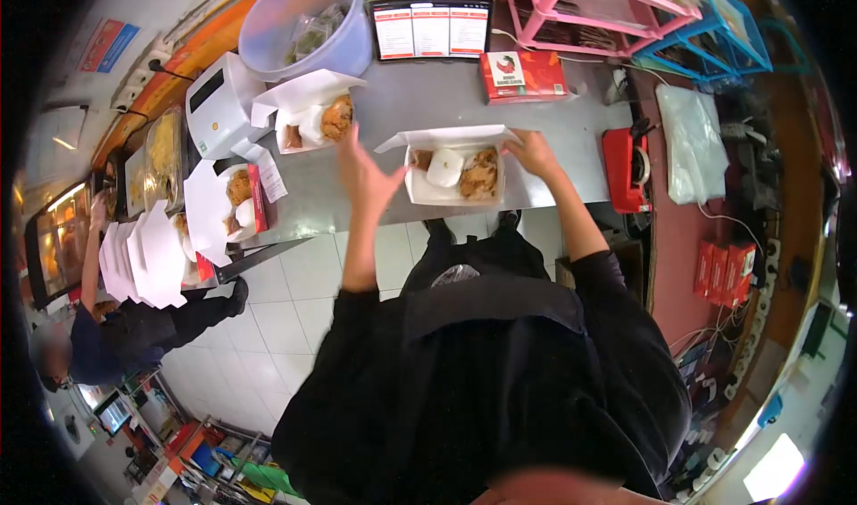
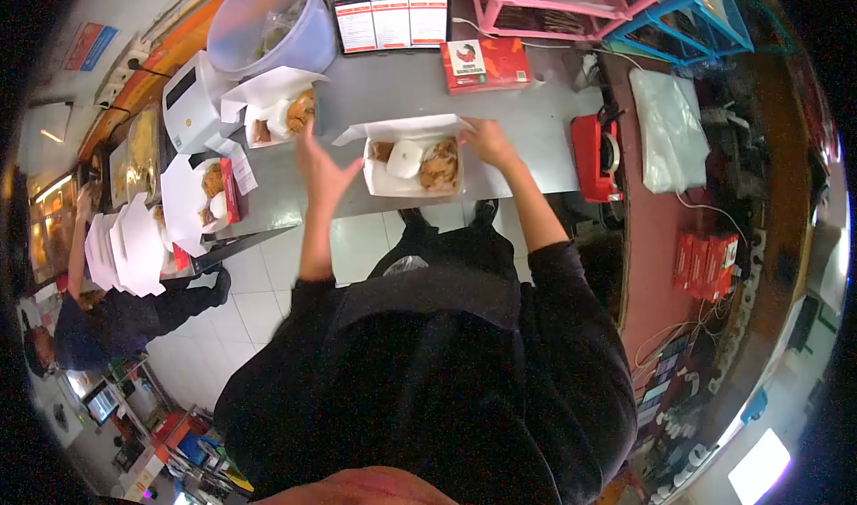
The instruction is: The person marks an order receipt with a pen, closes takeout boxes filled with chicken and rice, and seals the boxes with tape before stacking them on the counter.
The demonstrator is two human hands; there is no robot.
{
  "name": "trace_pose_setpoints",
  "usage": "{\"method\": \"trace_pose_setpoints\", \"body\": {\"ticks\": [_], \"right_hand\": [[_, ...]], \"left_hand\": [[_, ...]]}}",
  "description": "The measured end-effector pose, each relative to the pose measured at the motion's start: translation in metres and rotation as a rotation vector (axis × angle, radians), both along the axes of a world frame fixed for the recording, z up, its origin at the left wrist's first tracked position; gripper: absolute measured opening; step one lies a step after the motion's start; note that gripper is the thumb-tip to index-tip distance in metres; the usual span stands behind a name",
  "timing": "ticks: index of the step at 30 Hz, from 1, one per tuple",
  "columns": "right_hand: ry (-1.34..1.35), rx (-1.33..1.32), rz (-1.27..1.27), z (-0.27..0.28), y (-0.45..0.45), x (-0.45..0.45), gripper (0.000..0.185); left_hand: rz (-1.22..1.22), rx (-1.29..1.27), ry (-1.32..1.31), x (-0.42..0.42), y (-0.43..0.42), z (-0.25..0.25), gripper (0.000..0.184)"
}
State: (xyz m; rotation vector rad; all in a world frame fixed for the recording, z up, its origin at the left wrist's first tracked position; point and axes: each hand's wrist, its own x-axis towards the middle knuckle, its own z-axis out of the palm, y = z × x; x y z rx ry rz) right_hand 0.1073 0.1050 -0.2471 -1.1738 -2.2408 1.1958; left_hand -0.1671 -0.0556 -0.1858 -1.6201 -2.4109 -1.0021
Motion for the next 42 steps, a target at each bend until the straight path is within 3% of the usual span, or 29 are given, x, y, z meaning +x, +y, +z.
{"method": "trace_pose_setpoints", "body": {"ticks": [2,5,8,10,13,15,18,20,23,26,29,30,32,33,34,36,37,40,42], "right_hand": [[-0.084,0.337,0.17,-0.007,0.022,0.017,0.029],[-0.079,0.35,0.142,0.021,0.028,0.018,0.031],[-0.088,0.383,0.037,0.016,-0.013,0.027,0.033],[0.03,0.488,-0.073,-0.02,-0.047,0.034,0.043],[0.16,0.165,-0.306,-0.03,-0.08,0.015,0.044],[0.279,-0.028,-0.419,-0.03,-0.087,0.002,0.042],[0.261,-0.02,-0.356,-0.028,-0.071,0.0,0.039],[0.073,-0.057,-0.341,0.002,-0.063,0.001,0.036],[-0.104,-0.035,-0.262,0.0,-0.043,0.004,0.034],[0.007,-0.118,-0.216,-0.009,-0.048,0.012,0.04],[0.029,0.126,0.045,-0.007,-0.052,0.032,0.057],[0.128,-0.086,0.081,-0.004,-0.05,0.039,0.062],[0.324,-0.509,0.149,0.009,-0.04,0.051,0.073],[0.428,-0.556,0.118,-0.01,-0.037,0.054,0.072],[0.404,-0.604,-0.079,-0.019,-0.034,0.047,0.073],[0.344,-0.693,-0.48,-0.039,-0.038,0.034,0.074],[0.415,-0.485,-0.428,-0.048,-0.043,0.03,0.073],[0.247,-0.285,-0.307,-0.045,-0.029,0.034,0.075],[-0.047,0.014,0.012,-0.017,-0.016,0.03,0.086]], "left_hand": [[-0.44,-0.099,-0.283,-0.014,0.041,-0.019,0.077],[-0.541,-0.757,-0.547,-0.004,0.066,-0.019,0.061],[-0.557,-0.222,-0.057,0.02,0.029,-0.069,0.054],[-0.39,-0.138,-0.179,0.047,0.006,-0.084,0.053],[-0.312,0.008,-0.481,0.068,-0.004,-0.099,0.052],[-0.253,-0.007,-0.702,0.071,-0.002,-0.1,0.05],[-0.164,-0.079,-0.91,0.054,0.013,-0.109,0.044],[-0.139,-0.261,-1.051,0.04,0.017,-0.095,0.042],[-0.159,-0.416,-0.99,0.026,0.017,-0.098,0.048],[-0.253,-0.459,-0.908,0.033,0.0,-0.074,0.059],[-0.367,-0.452,-0.909,0.028,-0.012,-0.07,0.068],[-0.404,-0.453,-0.929,0.023,-0.02,-0.079,0.071],[-0.367,-0.389,-1.21,0.015,-0.019,-0.099,0.069],[-0.307,-0.354,-1.285,0.016,-0.015,-0.103,0.069],[-0.247,-0.316,-1.357,0.018,-0.012,-0.105,0.069],[-0.24,-0.315,-1.233,0.023,-0.013,-0.108,0.069],[-0.239,-0.31,-1.172,0.025,-0.012,-0.11,0.07],[-0.291,-0.152,-1.135,0.02,-0.004,-0.112,0.08],[-0.498,-0.235,-0.561,0.012,0.008,-0.09,0.093]]}}
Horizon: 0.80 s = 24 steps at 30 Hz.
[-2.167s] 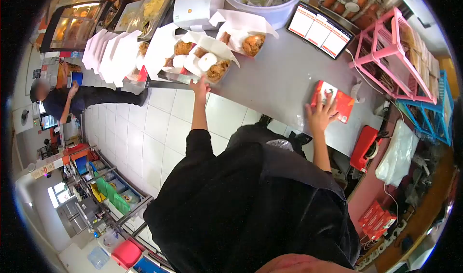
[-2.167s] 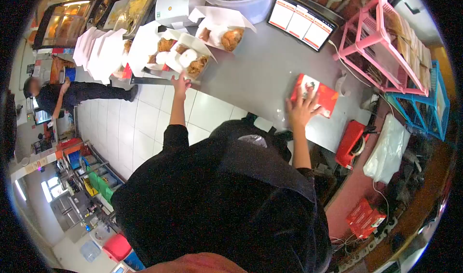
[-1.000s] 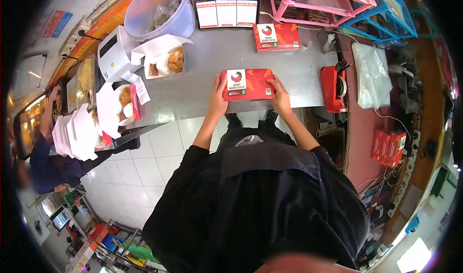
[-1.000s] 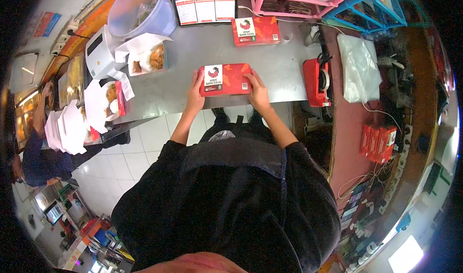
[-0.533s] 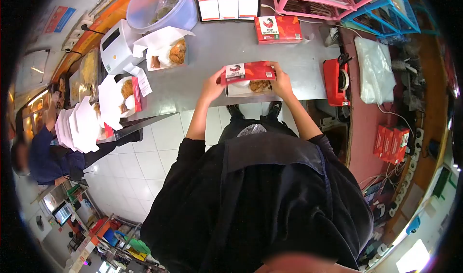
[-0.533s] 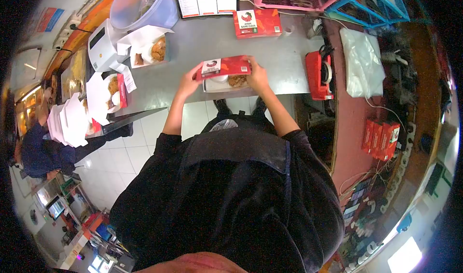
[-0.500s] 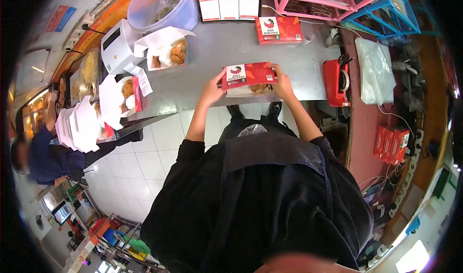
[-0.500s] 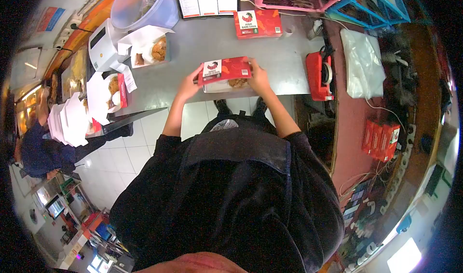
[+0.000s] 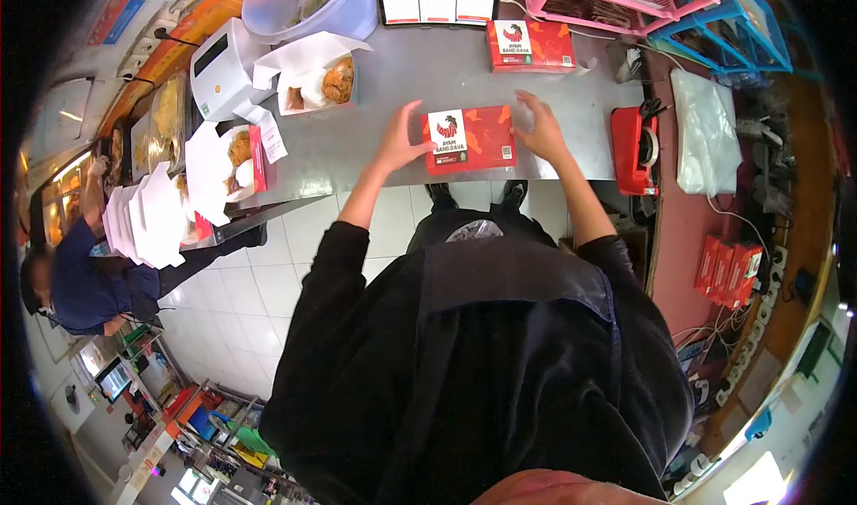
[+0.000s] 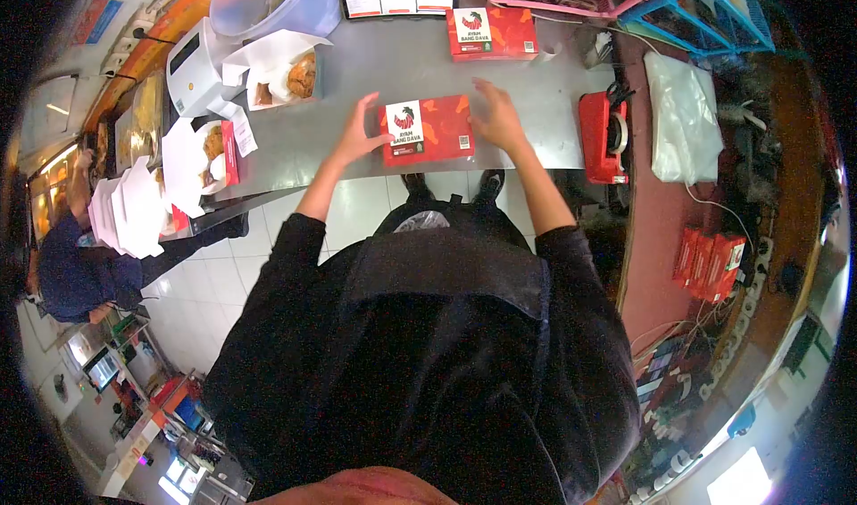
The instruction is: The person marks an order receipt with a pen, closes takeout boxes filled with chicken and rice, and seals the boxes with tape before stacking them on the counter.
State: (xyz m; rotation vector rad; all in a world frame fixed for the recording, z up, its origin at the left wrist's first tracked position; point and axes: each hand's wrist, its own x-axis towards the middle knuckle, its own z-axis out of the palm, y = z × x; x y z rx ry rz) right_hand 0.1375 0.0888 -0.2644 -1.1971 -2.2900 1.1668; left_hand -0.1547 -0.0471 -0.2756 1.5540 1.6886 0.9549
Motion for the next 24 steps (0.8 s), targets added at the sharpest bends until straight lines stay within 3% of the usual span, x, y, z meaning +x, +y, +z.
{"method": "trace_pose_setpoints", "body": {"ticks": [1,2,5,8,11,14,18,22,24], "right_hand": [[-0.122,0.17,0.209,0.021,0.003,-0.006,0.09],[-0.243,0.345,0.418,0.037,0.006,-0.014,0.094],[-0.53,0.345,0.653,0.06,-0.002,-0.032,0.103],[-0.556,0.471,0.708,0.046,0.003,-0.04,0.107],[-0.536,0.359,0.731,0.058,0.01,-0.042,0.106],[-0.434,0.451,0.713,0.034,0.01,-0.033,0.103],[-0.377,0.465,0.654,0.014,-0.003,-0.024,0.095],[-0.331,0.499,0.564,-0.012,-0.05,-0.013,0.084],[-0.418,0.69,0.483,-0.028,-0.056,-0.014,0.085]], "left_hand": [[-0.119,0.069,0.27,-0.002,0.008,0.017,0.1],[-0.237,0.042,0.359,-0.002,0.015,0.027,0.105],[-0.52,-0.073,0.597,0.012,0.027,0.039,0.12],[-0.525,-0.149,0.633,0.017,0.034,0.043,0.118],[-0.514,-0.127,0.643,0.018,0.034,0.036,0.117],[-0.55,-0.046,0.58,0.011,0.035,0.026,0.115],[-0.56,-0.031,0.475,0.003,0.033,0.024,0.11],[-0.522,0.126,0.467,0.005,0.019,-0.01,0.11],[-0.432,0.049,0.655,0.036,0.008,0.017,0.107]]}}
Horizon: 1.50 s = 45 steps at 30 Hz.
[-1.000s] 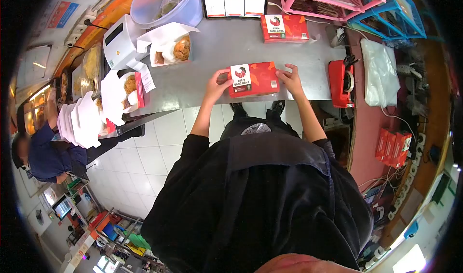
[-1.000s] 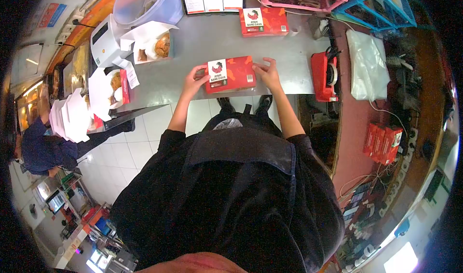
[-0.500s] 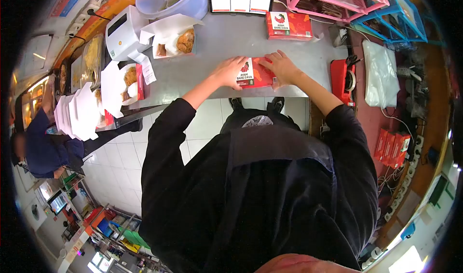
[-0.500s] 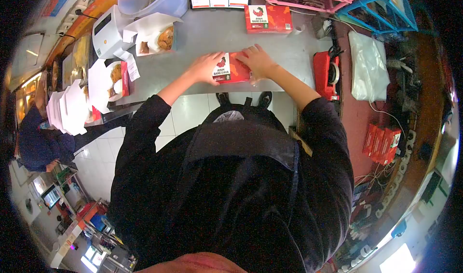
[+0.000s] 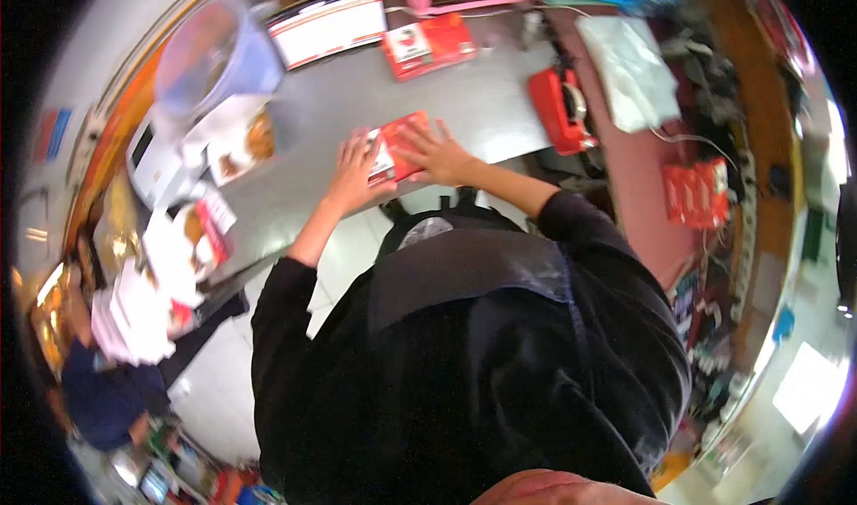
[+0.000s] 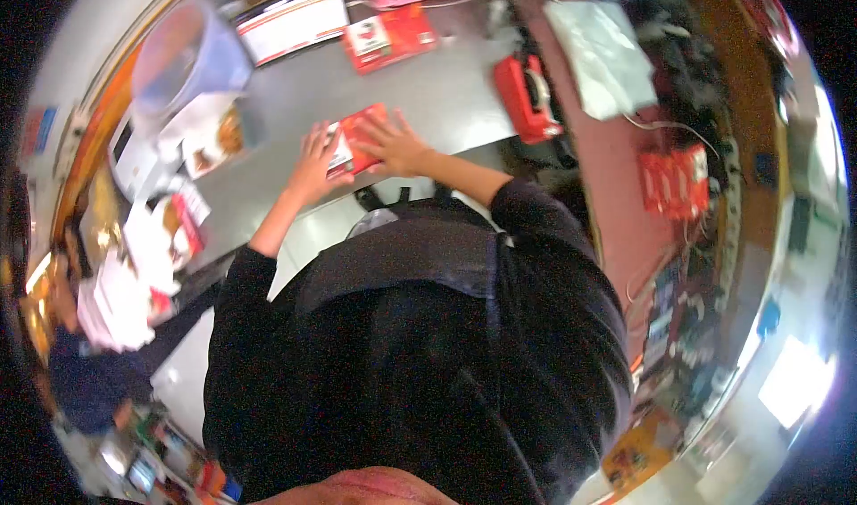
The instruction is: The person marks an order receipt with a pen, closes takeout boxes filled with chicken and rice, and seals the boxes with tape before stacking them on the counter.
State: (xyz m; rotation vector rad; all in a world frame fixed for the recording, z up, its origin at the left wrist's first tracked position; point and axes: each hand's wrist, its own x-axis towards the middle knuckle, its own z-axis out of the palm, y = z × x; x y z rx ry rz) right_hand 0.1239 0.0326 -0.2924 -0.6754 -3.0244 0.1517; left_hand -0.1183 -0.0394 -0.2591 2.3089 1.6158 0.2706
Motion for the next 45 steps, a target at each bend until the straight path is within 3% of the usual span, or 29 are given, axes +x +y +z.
{"method": "trace_pose_setpoints", "body": {"ticks": [3,5,7,8,9,12,14,15,18,20,22,25,26,28,30,32,34,36,37,40,41,45], "right_hand": [[0.076,-0.091,-0.367,0.052,-0.002,0.017,0.082],[0.425,0.145,-0.785,0.063,0.01,0.075,0.074],[0.347,0.366,-1.29,0.083,0.019,0.148,0.054],[0.289,0.343,-1.419,0.072,0.023,0.183,0.051],[0.188,0.224,-1.438,0.07,0.026,0.207,0.04],[0.262,-0.193,-1.493,0.075,0.041,0.24,0.031],[0.544,-0.548,-1.565,0.069,0.054,0.265,0.029],[0.693,-0.733,-1.573,0.068,0.056,0.27,0.029],[0.963,-0.631,-1.486,0.075,0.038,0.295,0.024],[0.805,-0.89,-1.445,0.084,0.009,0.32,0.022],[0.891,-0.853,-1.511,0.045,-0.014,0.322,0.021],[0.278,-0.082,-1.64,0.013,0.0,0.31,0.02],[0.151,0.05,-1.73,0.014,-0.002,0.302,0.02],[-0.123,-0.132,-1.457,0.021,-0.012,0.29,0.018],[0.534,-0.593,-1.29,0.057,-0.031,0.222,0.027],[0.752,-0.937,-0.955,0.076,-0.03,0.144,0.052],[0.79,-1.007,-0.954,0.092,-0.026,0.071,0.075],[0.902,-0.991,-0.95,0.067,-0.031,0.031,0.083],[0.982,-0.958,-0.946,0.042,-0.036,0.018,0.085],[0.862,-0.833,-1.033,0.037,-0.045,0.004,0.088],[0.765,-0.832,-1.078,0.04,-0.051,0.006,0.087],[0.904,-0.76,-0.924,0.018,-0.055,0.011,0.093]], "left_hand": [[0.034,0.063,0.06,0.037,-0.01,-0.008,0.091],[0.054,0.085,0.081,0.048,0.0,-0.015,0.086],[0.063,0.123,0.038,0.054,-0.001,-0.021,0.076],[0.058,0.143,0.006,0.056,0.002,-0.023,0.074],[0.051,0.162,-0.025,0.059,0.005,-0.024,0.072],[0.04,0.204,-0.109,0.074,0.018,-0.023,0.065],[0.061,0.199,-0.131,0.081,0.024,-0.026,0.066],[0.07,0.213,-0.131,0.085,0.027,-0.023,0.068],[0.102,0.193,-0.184,0.089,0.028,-0.015,0.065],[0.1,0.247,-0.221,0.089,0.025,-0.017,0.059],[0.09,0.289,-0.262,0.089,0.032,-0.021,0.055],[0.109,0.324,-0.306,0.088,0.029,-0.026,0.049],[0.101,0.337,-0.306,0.089,0.029,-0.022,0.047],[0.054,0.311,-0.25,0.087,0.026,-0.022,0.049],[0.017,0.319,-0.191,0.084,0.022,-0.022,0.057],[-0.023,0.31,-0.148,0.079,0.019,-0.025,0.062],[-0.032,0.344,-0.223,0.08,0.02,-0.029,0.065],[-0.014,0.424,-0.406,0.08,0.023,-0.035,0.067],[-0.009,0.415,-0.433,0.079,0.024,-0.037,0.059],[-0.072,0.401,-0.158,0.081,0.023,-0.014,0.049],[-0.076,0.354,-0.152,0.08,0.022,-0.012,0.044],[-0.045,0.288,-0.201,0.077,0.021,-0.018,0.048]]}}
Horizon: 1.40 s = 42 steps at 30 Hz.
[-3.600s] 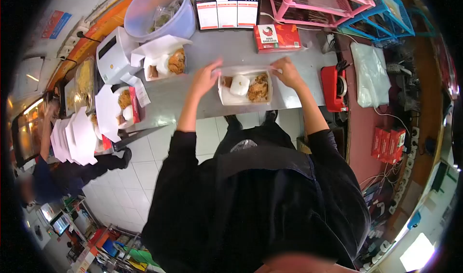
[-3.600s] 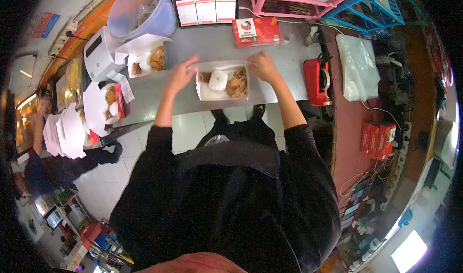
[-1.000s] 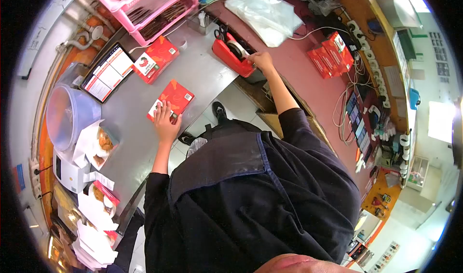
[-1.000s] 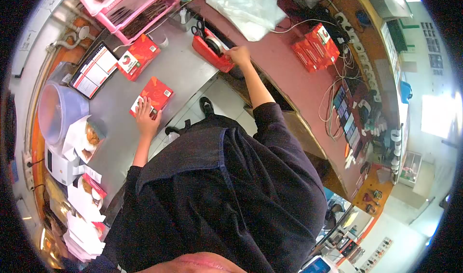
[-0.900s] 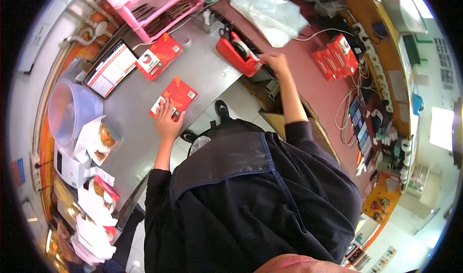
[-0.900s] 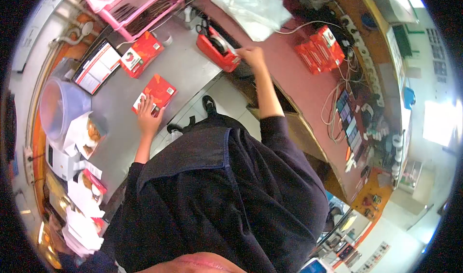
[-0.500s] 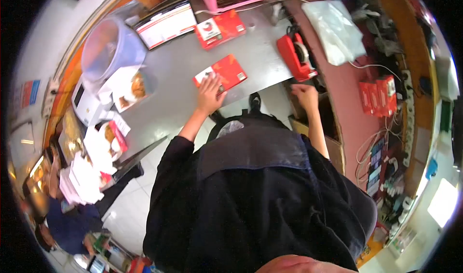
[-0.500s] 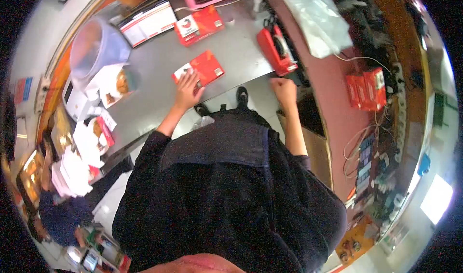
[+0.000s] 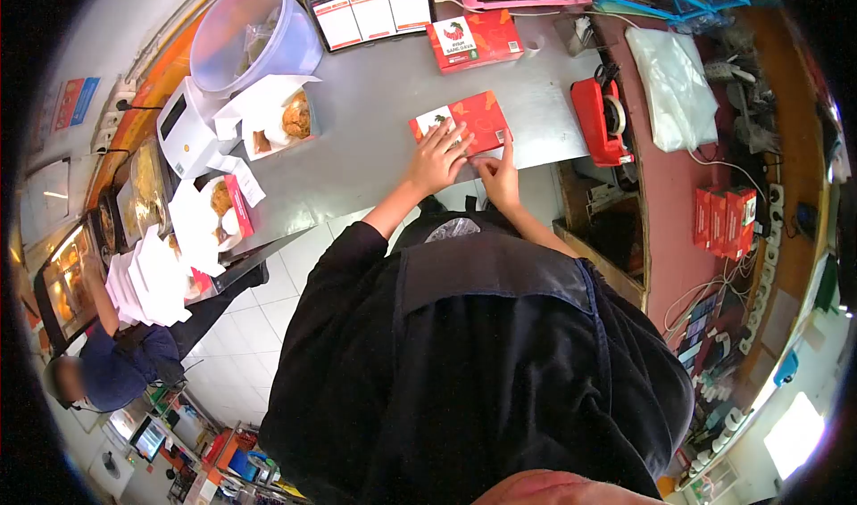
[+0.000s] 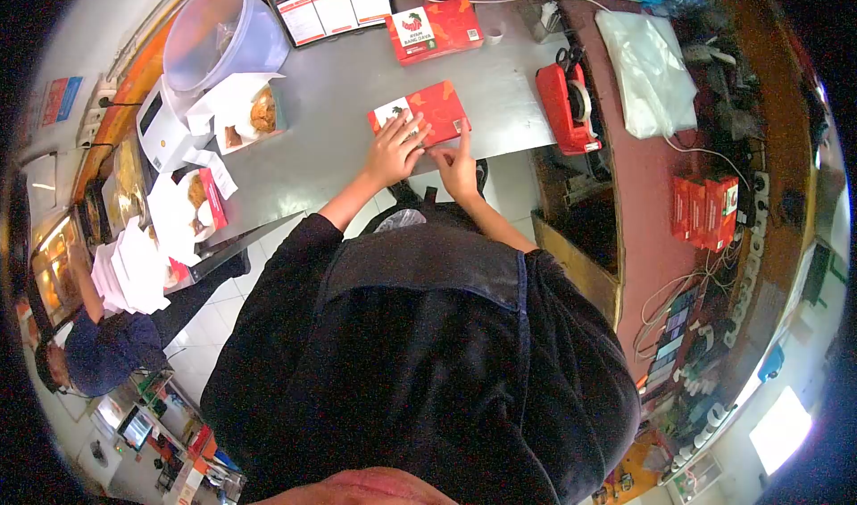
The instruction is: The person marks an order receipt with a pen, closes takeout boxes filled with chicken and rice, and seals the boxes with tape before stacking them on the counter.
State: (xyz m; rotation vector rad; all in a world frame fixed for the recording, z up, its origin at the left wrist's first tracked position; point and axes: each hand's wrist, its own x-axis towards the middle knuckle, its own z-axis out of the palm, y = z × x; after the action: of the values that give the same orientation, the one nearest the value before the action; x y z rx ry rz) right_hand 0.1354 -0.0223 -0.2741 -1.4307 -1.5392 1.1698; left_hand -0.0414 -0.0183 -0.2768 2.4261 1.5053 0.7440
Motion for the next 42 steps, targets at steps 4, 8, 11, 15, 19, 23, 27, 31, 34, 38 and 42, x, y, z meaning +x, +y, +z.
{"method": "trace_pose_setpoints", "body": {"ticks": [4,8,11,15,19,23,27,31,34,38,42], "right_hand": [[-0.023,-0.132,-0.023,-0.004,0.005,-0.001,0.094],[-0.378,-0.227,-0.207,-0.008,0.013,0.013,0.102],[-0.528,-0.277,-0.266,0.02,0.03,0.024,0.093],[-0.579,0.297,-0.003,0.043,0.125,0.051,0.056],[-0.96,0.626,0.545,0.03,0.244,-0.014,0.084],[-1.07,0.492,0.735,-0.004,0.285,-0.066,0.099],[-1.003,0.525,0.97,-0.009,0.245,-0.085,0.065],[-0.846,0.524,0.898,0.078,0.153,-0.048,0.097],[-0.734,0.448,0.708,0.175,0.11,0.054,0.105],[-0.745,0.168,0.352,0.219,0.066,0.233,0.105],[-1.157,-0.099,-0.173,0.181,0.028,0.389,0.115]], "left_hand": [[-0.012,-0.056,-0.022,-0.002,0.001,0.002,0.047],[-0.019,-0.051,-0.024,-0.003,0.003,0.002,0.047],[-0.002,-0.189,-0.067,-0.004,0.01,0.009,0.046],[0.276,-0.209,0.021,0.015,0.038,0.04,0.09],[0.232,-0.337,0.048,0.015,0.04,0.031,0.107],[0.323,-0.283,0.055,-0.007,-0.002,0.031,0.105],[0.422,-0.359,-0.044,-0.033,-0.049,0.055,0.098],[0.568,-0.439,-0.362,-0.089,-0.083,0.027,0.1],[0.558,-0.369,-0.268,-0.085,-0.072,0.086,0.101],[0.163,-0.233,-0.242,0.013,0.026,0.163,0.105],[-0.354,-0.231,-0.43,0.185,0.118,0.188,0.105]]}}
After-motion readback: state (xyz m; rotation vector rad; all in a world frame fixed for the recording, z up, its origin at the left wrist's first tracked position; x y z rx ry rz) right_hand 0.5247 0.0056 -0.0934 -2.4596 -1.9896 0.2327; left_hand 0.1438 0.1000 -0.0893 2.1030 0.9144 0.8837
